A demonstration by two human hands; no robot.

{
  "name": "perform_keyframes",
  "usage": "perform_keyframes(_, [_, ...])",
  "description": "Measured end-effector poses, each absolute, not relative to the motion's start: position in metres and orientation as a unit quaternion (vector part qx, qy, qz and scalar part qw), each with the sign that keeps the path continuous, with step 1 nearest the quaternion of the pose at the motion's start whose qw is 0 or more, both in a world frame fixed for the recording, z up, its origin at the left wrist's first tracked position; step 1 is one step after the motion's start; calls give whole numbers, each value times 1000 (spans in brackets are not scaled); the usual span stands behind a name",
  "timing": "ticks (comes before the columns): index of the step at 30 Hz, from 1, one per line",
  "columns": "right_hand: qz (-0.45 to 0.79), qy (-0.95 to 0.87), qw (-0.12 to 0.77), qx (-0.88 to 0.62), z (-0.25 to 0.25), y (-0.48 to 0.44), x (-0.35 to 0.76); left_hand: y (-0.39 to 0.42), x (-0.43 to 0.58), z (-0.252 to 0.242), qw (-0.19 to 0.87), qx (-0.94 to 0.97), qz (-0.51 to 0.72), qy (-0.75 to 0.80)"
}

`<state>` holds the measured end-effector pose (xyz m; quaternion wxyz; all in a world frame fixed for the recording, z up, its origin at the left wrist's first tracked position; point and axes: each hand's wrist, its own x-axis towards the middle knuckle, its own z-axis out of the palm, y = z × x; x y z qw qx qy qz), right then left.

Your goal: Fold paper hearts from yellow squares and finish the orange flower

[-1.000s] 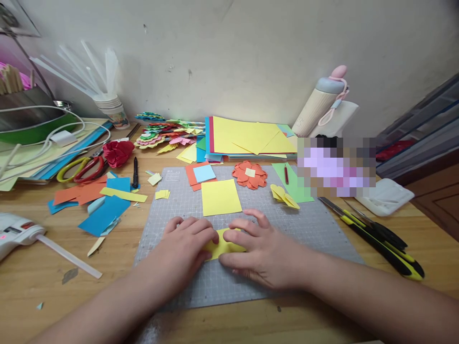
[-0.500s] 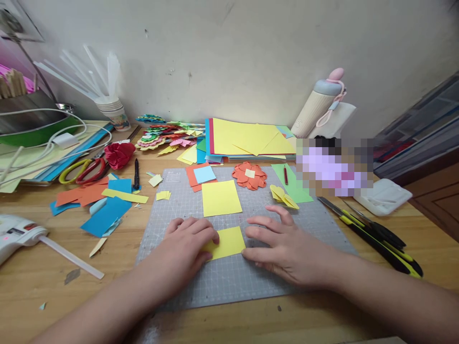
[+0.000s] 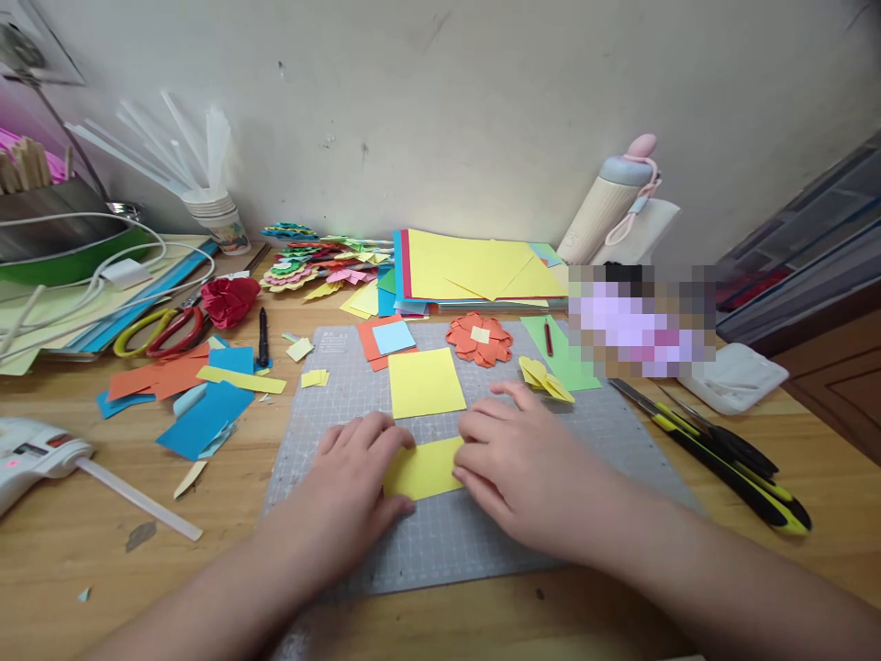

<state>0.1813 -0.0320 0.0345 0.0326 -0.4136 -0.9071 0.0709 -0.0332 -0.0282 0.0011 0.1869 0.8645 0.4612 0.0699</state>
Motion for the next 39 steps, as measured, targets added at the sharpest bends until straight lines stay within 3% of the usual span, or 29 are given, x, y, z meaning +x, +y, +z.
perform_keyframes(5, [153,-860,98,-477,7,-31,174,-28,-35,-2,195,846,67,492])
perform_keyframes(19, [457,-725,272,-437,-10,-23,180,-26,-35,9,266,804,100,522])
perform_keyframes(31, [390,-711,401,-426,-17,-24,184,-27,-34,14,319,722,119,603])
perform_keyframes(34, [381,-731,392,-407,-16,-24,182,-28,-34,14,319,723,119,601])
perform_keyframes(39, [385,-682,462,-416,-17,-25,181,-28,-34,13,291,729,123,607])
